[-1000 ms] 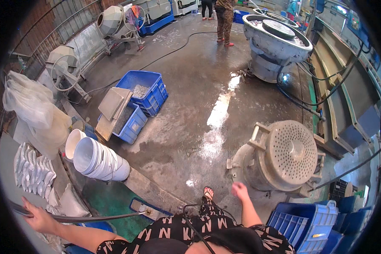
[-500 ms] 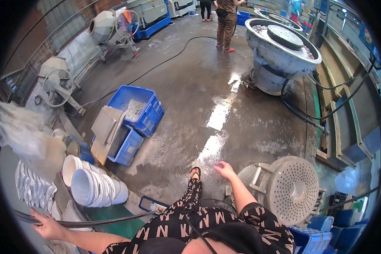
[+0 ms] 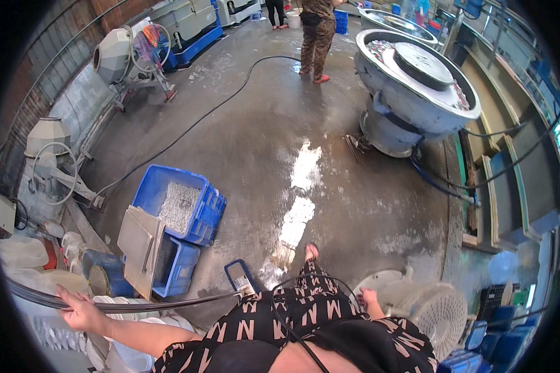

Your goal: The person uses a high-pressure water hose to spray down a wet concrete floor in a factory setting. They then switch to a long-handled squeegee to push the water and debris across the floor, moving around various pieces of machinery and stacked materials.

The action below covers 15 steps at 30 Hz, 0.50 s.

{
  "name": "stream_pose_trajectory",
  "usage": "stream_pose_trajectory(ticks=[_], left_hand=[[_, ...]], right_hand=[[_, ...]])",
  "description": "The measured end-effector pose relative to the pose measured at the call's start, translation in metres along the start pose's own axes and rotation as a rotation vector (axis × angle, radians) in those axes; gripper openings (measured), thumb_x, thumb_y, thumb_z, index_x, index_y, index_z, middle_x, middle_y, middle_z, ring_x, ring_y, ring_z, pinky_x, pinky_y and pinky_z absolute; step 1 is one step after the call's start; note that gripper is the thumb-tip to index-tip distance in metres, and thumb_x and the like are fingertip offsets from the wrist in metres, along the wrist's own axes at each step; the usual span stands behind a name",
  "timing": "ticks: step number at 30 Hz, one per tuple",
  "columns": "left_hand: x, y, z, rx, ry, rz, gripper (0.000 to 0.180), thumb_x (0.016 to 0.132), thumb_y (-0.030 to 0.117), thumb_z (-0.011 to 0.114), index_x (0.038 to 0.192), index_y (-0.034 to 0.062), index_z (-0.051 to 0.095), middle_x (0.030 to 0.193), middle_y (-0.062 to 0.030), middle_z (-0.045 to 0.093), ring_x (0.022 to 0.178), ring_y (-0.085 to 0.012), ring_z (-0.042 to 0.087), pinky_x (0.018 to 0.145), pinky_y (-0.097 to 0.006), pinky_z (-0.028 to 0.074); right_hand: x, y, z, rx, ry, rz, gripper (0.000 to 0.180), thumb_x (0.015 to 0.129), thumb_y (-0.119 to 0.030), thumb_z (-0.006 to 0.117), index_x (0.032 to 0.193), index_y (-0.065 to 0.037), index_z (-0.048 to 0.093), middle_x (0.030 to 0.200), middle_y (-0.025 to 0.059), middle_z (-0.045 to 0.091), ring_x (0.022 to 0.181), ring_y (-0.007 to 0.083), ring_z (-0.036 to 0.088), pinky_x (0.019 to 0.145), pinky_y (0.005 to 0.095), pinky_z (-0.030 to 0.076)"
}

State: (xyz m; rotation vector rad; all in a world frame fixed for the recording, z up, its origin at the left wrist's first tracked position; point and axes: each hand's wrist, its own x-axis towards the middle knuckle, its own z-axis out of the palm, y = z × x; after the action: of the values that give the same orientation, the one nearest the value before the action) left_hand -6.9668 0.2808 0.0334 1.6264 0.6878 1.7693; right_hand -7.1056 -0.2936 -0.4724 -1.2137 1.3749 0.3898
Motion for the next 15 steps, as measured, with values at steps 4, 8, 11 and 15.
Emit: stream_pose_trajectory(ticks=[4, 8, 11, 15], left_hand=[[-0.036, -0.004, 0.100, -0.042, 0.045, -0.027, 0.029, 0.083, 0.023, 0.061, 0.080, -0.0025, 0.050, 0.050, -0.0003, 0.038, 0.040, -0.0063, 0.033, 0.035, -0.021, 0.026], [-0.060, 0.003, 0.200, -0.086, 0.128, -0.016, 0.028, 0.083, 0.022, 0.062, 0.078, -0.0025, 0.050, 0.050, -0.0010, 0.038, 0.040, -0.0068, 0.033, 0.035, -0.021, 0.027], [-0.069, 0.028, 0.266, -0.061, 0.222, 0.018, 0.026, 0.083, 0.020, 0.062, 0.074, -0.0003, 0.047, 0.049, -0.0009, 0.038, 0.039, -0.0075, 0.034, 0.035, -0.021, 0.028], [-0.087, 0.027, 0.364, -0.091, 0.195, 0.064, 0.028, 0.083, 0.020, 0.061, 0.070, 0.0019, 0.044, 0.049, -0.0010, 0.037, 0.039, -0.0074, 0.034, 0.035, -0.021, 0.030]], right_hand=[[0.062, -0.070, 0.026, -0.007, -0.024, 0.058, 0.022, 0.080, -0.019, 0.054, 0.096, -0.004, 0.052, 0.069, 0.0141, 0.057, 0.050, 0.0256, 0.054, 0.043, 0.0364, 0.041], [0.146, -0.213, 0.076, 0.082, -0.002, 0.016, 0.018, 0.079, -0.020, 0.052, 0.083, -0.002, 0.053, 0.065, 0.0153, 0.055, 0.048, 0.0264, 0.054, 0.041, 0.0385, 0.041], [0.171, -0.351, 0.135, -0.021, -0.109, -0.114, 0.011, 0.078, -0.015, 0.054, 0.075, -0.006, 0.050, 0.059, 0.0099, 0.051, 0.046, 0.0232, 0.051, 0.040, 0.0372, 0.042], [0.212, -0.539, 0.229, -0.157, -0.152, -0.507, 0.019, 0.078, -0.016, 0.056, 0.094, -0.005, 0.054, 0.062, 0.0067, 0.055, 0.046, 0.0156, 0.051, 0.037, 0.0269, 0.038]])
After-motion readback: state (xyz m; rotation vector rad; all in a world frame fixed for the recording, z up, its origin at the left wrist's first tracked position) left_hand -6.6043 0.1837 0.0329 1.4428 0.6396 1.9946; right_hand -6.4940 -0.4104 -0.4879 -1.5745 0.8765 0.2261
